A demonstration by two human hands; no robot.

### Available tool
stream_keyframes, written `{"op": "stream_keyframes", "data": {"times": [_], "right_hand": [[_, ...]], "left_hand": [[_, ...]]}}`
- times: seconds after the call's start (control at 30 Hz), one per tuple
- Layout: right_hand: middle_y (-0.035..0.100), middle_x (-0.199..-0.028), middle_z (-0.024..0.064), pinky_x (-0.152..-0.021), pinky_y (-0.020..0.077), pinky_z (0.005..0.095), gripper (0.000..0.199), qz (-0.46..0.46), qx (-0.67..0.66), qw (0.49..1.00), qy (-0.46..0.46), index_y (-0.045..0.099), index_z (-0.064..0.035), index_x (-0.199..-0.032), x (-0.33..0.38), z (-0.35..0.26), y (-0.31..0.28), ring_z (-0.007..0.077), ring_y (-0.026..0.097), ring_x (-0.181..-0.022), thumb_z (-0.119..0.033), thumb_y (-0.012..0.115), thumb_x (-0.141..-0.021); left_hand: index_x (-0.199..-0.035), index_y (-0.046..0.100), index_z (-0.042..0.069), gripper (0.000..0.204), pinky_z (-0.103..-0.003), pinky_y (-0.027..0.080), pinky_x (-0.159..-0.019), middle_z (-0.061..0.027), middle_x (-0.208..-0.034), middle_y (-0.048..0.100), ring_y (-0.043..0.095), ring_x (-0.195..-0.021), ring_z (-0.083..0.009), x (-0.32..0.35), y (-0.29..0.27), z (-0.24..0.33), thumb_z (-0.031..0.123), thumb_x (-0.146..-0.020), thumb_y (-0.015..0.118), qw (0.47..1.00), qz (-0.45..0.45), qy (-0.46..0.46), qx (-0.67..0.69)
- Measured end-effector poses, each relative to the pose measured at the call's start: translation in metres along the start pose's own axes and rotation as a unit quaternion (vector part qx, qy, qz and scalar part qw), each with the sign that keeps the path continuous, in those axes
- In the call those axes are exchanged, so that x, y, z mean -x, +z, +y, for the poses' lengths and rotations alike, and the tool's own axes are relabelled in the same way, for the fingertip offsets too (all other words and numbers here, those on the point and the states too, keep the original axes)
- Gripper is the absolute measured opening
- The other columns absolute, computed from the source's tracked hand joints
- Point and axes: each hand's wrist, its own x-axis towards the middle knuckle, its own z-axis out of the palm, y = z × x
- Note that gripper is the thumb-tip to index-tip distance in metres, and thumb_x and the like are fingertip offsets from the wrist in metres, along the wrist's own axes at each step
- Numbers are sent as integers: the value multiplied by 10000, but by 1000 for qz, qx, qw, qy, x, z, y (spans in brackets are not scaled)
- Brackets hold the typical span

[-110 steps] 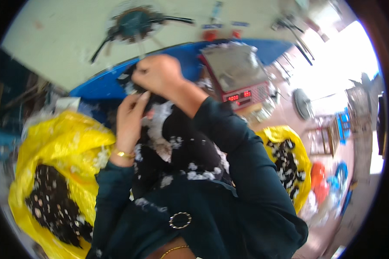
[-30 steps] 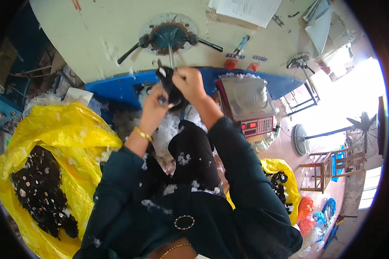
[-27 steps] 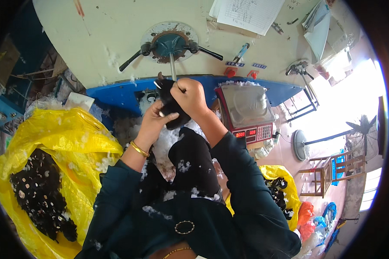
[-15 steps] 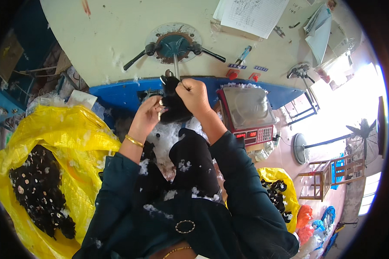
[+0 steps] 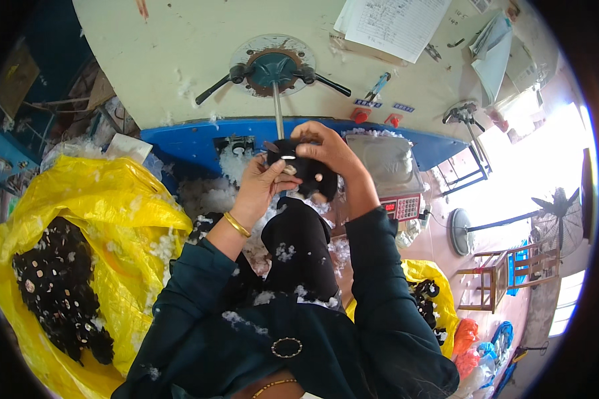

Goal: The person repeatedly stuffs white cotton-like material into small black plush toys using a manual press tool. After each stuffing, the person places the finished toy into a yellow bag and retrieves another empty toy to continue the process.

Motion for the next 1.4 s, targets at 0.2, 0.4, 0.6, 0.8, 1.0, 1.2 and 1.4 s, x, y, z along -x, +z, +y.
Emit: {"op": "stream_keyframes", "data": {"times": [0.2,0.4,0.6,0.8,1.0,1.2,1.4], "right_hand": [[603,-1077,215,-897,455,344,751,39,367,929,2,452,4,-1295,26,-45,45,359,580,-1067,-292,787,-693],[623,-1037,40,-853,464,269,481,-66,-80,991,85,535,-1,-1183,-5,-17,2,112,559,-936,-190,757,-801],[607,-1066,34,-881,461,268,580,-80,-188,976,75,470,4,-1288,-7,25,-14,113,570,-972,-229,737,-829],[581,-1158,69,-971,409,284,671,-58,22,998,2,400,20,-1368,13,-7,13,146,534,-1074,-139,741,-812],[572,-1255,99,-1000,394,305,796,-20,85,996,-18,318,-106,-1448,17,22,35,165,536,-1122,-149,755,-784],[610,-1188,165,-950,446,359,986,54,94,994,-28,186,-101,-1484,16,31,50,317,595,-1109,-193,804,-721],[595,-1113,273,-827,482,449,957,211,326,915,112,122,21,-1454,-5,-24,105,406,605,-998,-312,717,-782]], "left_hand": [[-1074,460,-15,222,-310,583,-653,-143,-933,639,690,-789,-253,9,14,-1,116,-937,576,992,54,75,-89],[-967,381,51,273,-306,579,-607,-147,-952,597,690,-793,-275,6,39,35,160,-908,625,984,103,33,-144],[-1092,357,15,419,-322,585,-599,-171,-983,603,689,-761,-281,-4,49,19,184,-878,674,984,129,34,-121],[-1150,431,8,433,-300,582,-600,-153,-1006,618,686,-748,-248,11,28,23,196,-861,694,985,106,-16,-135],[-1164,482,28,432,-237,544,-608,-94,-996,618,661,-780,-161,4,-2,27,138,-823,723,971,59,5,-233],[-1204,502,57,404,-241,555,-618,-54,-991,607,640,-795,-133,7,-11,29,131,-854,690,969,70,-4,-238],[-1118,520,73,301,-280,568,-676,-35,-957,613,639,-781,-135,-4,-35,50,276,-920,620,982,72,-33,-171]]}}
